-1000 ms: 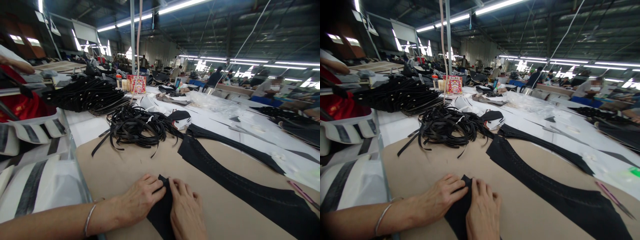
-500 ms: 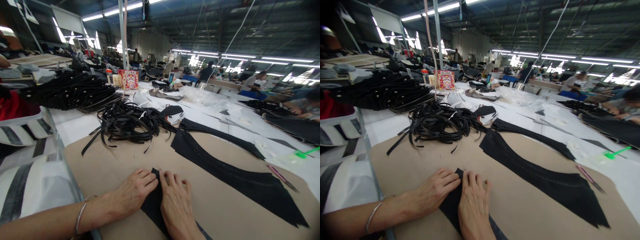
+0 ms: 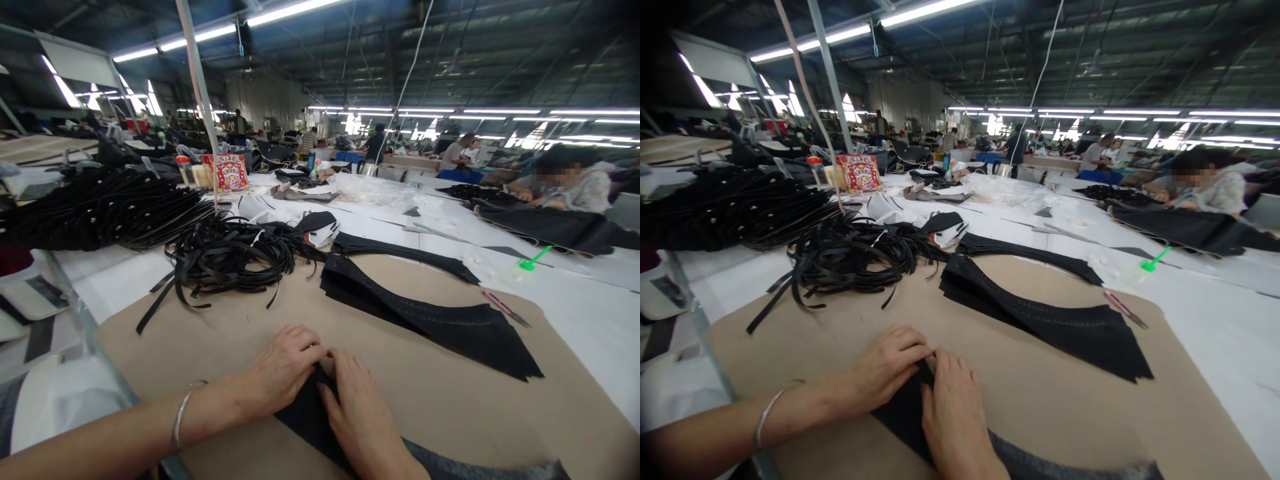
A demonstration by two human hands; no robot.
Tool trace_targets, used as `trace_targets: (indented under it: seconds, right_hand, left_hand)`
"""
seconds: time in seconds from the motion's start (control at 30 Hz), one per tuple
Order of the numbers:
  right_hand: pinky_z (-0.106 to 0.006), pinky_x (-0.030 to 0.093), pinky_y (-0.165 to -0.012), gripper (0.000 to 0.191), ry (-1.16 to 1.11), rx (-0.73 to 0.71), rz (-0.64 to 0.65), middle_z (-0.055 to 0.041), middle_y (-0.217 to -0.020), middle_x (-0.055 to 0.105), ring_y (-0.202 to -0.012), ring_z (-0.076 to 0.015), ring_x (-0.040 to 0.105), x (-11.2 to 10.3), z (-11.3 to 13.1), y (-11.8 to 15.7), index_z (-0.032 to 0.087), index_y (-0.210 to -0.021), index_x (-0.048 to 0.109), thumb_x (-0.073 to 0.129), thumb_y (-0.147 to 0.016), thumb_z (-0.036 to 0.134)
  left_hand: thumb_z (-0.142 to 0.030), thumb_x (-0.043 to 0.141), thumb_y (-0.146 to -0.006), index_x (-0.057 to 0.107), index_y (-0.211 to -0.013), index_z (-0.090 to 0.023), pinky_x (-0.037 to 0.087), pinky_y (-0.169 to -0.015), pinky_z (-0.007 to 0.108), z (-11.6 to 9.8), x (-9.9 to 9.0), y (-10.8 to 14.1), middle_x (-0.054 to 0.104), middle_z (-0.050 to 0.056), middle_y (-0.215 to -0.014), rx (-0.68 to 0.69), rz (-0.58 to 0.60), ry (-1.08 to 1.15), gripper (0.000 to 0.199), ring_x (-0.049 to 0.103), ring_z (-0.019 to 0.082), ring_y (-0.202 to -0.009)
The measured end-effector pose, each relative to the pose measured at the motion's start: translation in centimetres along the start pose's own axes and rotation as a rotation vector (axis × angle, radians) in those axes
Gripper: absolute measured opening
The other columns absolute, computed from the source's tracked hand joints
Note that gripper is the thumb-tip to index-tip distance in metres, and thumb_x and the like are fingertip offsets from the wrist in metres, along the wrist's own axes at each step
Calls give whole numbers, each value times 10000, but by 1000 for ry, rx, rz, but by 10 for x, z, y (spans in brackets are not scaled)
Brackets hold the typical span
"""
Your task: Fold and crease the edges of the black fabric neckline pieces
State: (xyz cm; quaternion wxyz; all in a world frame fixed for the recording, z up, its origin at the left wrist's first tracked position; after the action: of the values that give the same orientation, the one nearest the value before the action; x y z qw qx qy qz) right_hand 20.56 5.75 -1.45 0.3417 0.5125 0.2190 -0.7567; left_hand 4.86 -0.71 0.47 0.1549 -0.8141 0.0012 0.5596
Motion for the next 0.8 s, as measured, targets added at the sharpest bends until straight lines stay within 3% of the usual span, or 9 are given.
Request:
trace_targets:
  seconds: [0.1,0.27,0.43,0.8]
  right_hand:
    - [-391,414,-882,294,-37,21,3,-103,-1103,635,-1034,-261,564,-4,2,0,168,-1140,579,493,-862,129]
    - [-366,410,-854,181,-91,68,38,-69,-1025,641,-984,-244,573,-13,3,3,183,-999,593,521,-850,111]
    - [-339,413,-833,163,-131,70,46,-60,-1002,639,-955,-228,578,-16,2,7,179,-978,591,503,-868,96]
    - [-295,401,-757,183,-260,76,51,-21,-934,631,-877,-192,588,-14,-11,17,202,-911,589,504,-840,57]
  left_hand:
    - [-32,495,-814,581,-1081,-205,435,-895,354,-1,4,-9,605,45,-1034,21,88,0,329,529,205,-991]
    - [-21,458,-839,622,-961,-193,428,-860,332,5,10,-9,613,40,-966,42,115,34,267,532,194,-937]
    - [-59,411,-894,655,-1043,-201,440,-846,328,6,16,-5,624,53,-936,87,117,91,320,542,198,-913]
    - [-10,379,-839,677,-1065,-205,463,-821,307,2,18,5,613,60,-917,39,63,159,422,539,189,-901]
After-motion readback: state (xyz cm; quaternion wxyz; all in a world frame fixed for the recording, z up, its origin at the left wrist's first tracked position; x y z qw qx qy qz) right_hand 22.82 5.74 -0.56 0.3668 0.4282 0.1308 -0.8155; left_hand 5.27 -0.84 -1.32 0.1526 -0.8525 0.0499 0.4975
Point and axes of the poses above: each hand's wrist, its own y-axis away from the middle knuckle, its own x-axis out of the palm, z = x × y, the point moved 1 cm from there along -y, towards the middle knuckle
